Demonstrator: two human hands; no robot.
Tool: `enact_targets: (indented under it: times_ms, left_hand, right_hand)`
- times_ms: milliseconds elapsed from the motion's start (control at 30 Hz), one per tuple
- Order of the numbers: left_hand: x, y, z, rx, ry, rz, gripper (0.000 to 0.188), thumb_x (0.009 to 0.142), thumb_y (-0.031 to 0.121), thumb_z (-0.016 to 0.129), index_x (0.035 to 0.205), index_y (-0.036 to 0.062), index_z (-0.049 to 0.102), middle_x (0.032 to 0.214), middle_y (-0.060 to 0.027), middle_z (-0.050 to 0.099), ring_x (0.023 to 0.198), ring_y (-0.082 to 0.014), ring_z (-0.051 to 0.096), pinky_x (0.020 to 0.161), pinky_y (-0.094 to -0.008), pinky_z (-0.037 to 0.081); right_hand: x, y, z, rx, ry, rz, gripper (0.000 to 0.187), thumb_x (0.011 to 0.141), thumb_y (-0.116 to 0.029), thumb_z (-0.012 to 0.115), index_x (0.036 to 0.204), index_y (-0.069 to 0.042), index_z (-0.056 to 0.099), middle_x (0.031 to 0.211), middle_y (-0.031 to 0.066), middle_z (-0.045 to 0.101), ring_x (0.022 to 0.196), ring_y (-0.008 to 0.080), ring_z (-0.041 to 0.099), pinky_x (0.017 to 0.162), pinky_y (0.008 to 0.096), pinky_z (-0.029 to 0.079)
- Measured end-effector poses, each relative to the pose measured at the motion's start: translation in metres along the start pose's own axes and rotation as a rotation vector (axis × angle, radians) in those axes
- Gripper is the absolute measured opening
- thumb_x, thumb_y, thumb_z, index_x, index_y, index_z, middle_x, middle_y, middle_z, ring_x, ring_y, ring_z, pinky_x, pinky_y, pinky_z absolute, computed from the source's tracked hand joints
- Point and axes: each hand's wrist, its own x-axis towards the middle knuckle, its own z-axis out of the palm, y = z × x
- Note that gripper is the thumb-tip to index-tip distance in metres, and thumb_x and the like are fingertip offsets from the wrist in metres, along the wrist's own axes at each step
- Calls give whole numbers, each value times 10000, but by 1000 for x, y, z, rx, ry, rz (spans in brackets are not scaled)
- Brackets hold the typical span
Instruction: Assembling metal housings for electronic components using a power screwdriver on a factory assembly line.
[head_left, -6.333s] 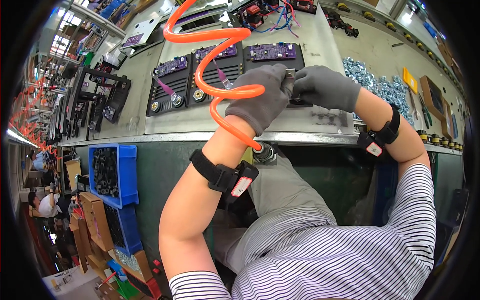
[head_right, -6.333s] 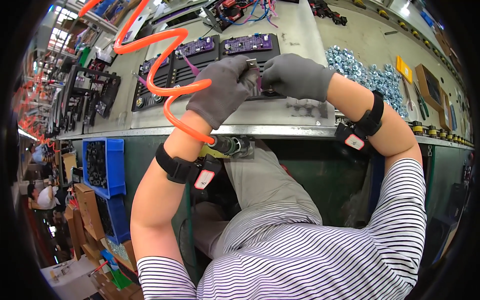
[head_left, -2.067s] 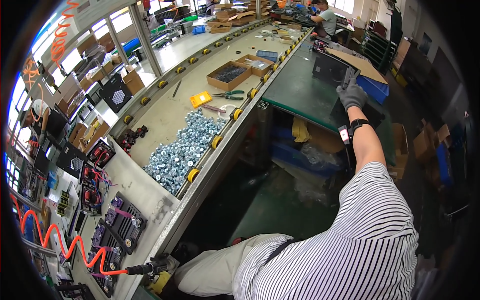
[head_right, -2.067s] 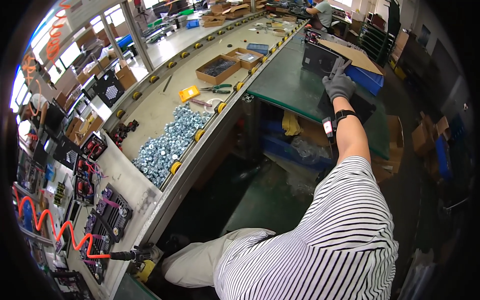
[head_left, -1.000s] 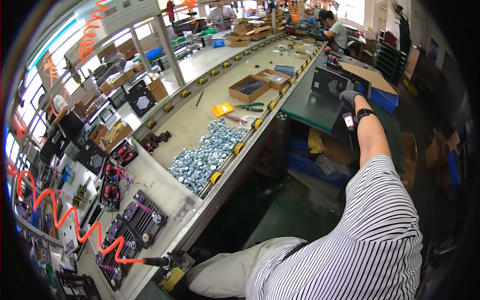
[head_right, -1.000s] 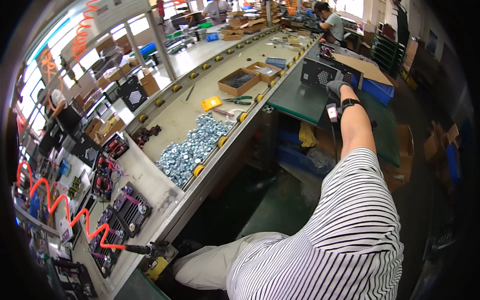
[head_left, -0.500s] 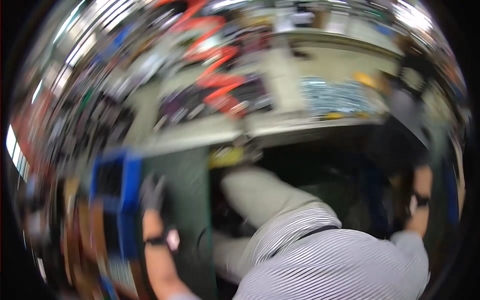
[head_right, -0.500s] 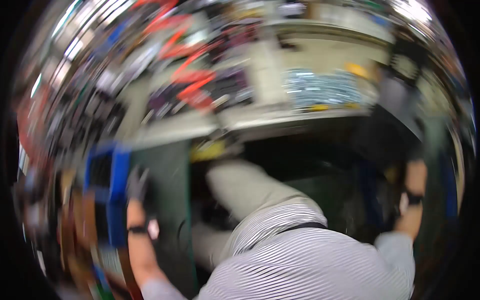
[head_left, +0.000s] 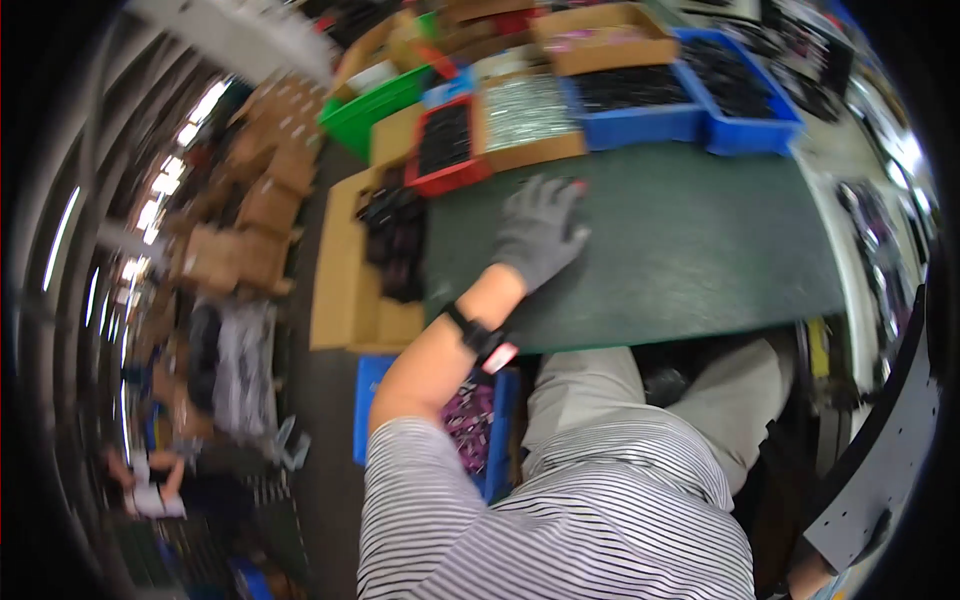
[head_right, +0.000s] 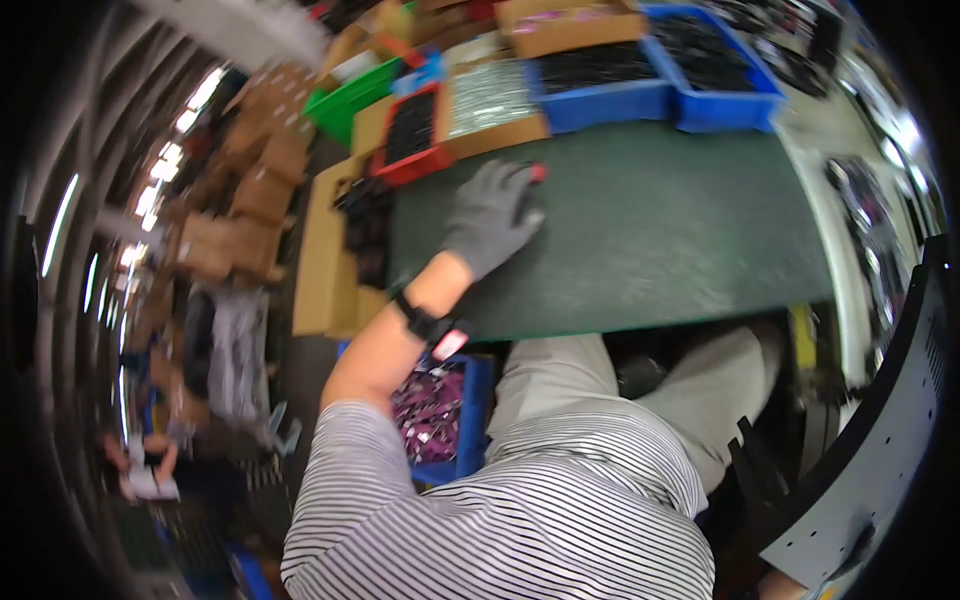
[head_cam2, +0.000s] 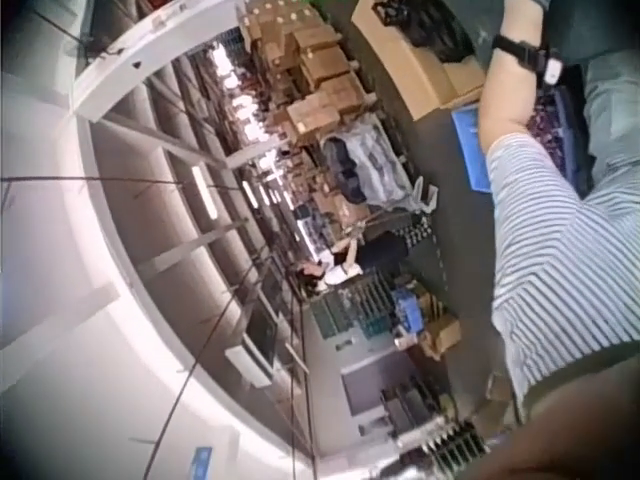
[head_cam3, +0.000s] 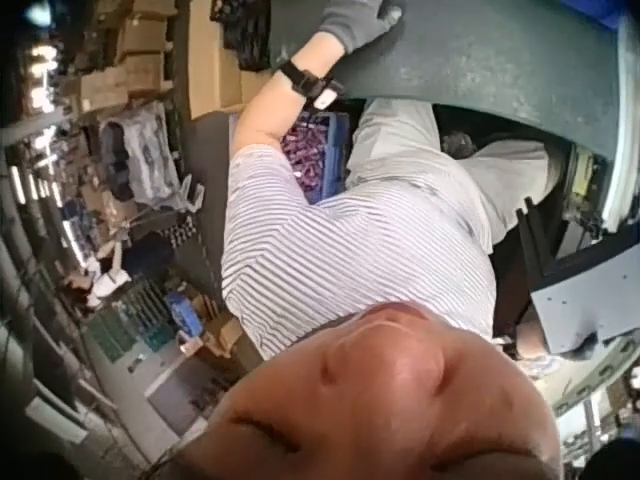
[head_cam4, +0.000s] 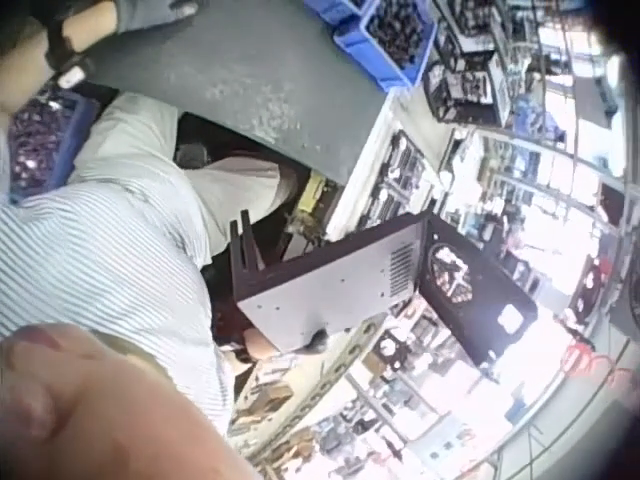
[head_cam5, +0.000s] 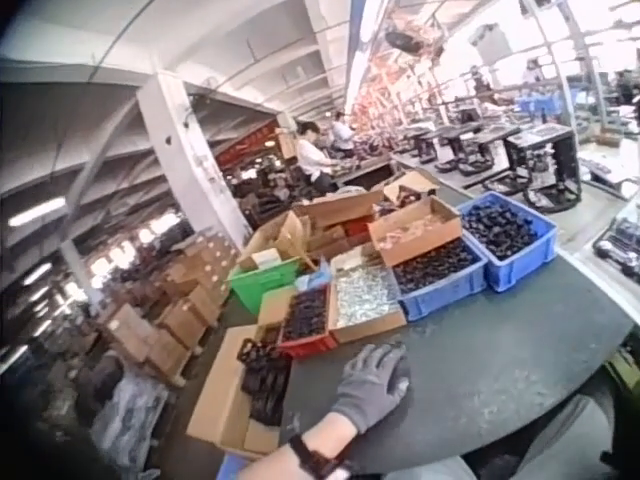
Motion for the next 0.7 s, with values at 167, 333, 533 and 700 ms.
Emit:
enact_targets:
  times_ms: [167, 333, 533, 700]
  left_hand:
    - [2, -25, 19, -42, 128, -58, 457, 724, 375, 627, 1119, 157, 558, 1108, -109, 523, 1110, -301, 450, 868, -471, 403]
    - [17, -38, 30, 72, -253, -151, 409, 832, 319, 530, 1217, 183, 510, 1213, -108, 490, 1186, -286, 407, 883, -507, 377]
    - [-5, -69, 16, 254, -291, -287, 369, 827, 231, 524, 1195, 200, 533, 1208, -91, 494, 1182, -280, 404, 898, -474, 359]
    - [-13, -41, -4, 60, 44, -337, 497, 774, 335, 581, 1238, 183, 487, 1211, -101, 474, 1219, -291, 320, 959, -496, 267]
  right_hand:
    - [50, 2, 63, 67, -278, 2, 326, 876, -249, 531, 1109, -23, 559, 1072, 64, 577, 949, 184, 541, 864, 311, 433]
    - [84, 4, 88, 90, -416, 6, 339, 879, -251, 524, 1120, -15, 557, 1082, 73, 581, 961, 188, 546, 870, 315, 435]
    - [107, 8, 85, 131, -486, 35, 354, 883, -252, 516, 1133, -5, 555, 1093, 83, 585, 975, 193, 551, 877, 321, 438]
    - [119, 11, 75, 203, -536, 72, 366, 886, -254, 509, 1143, 3, 554, 1103, 91, 588, 987, 197, 556, 882, 325, 440]
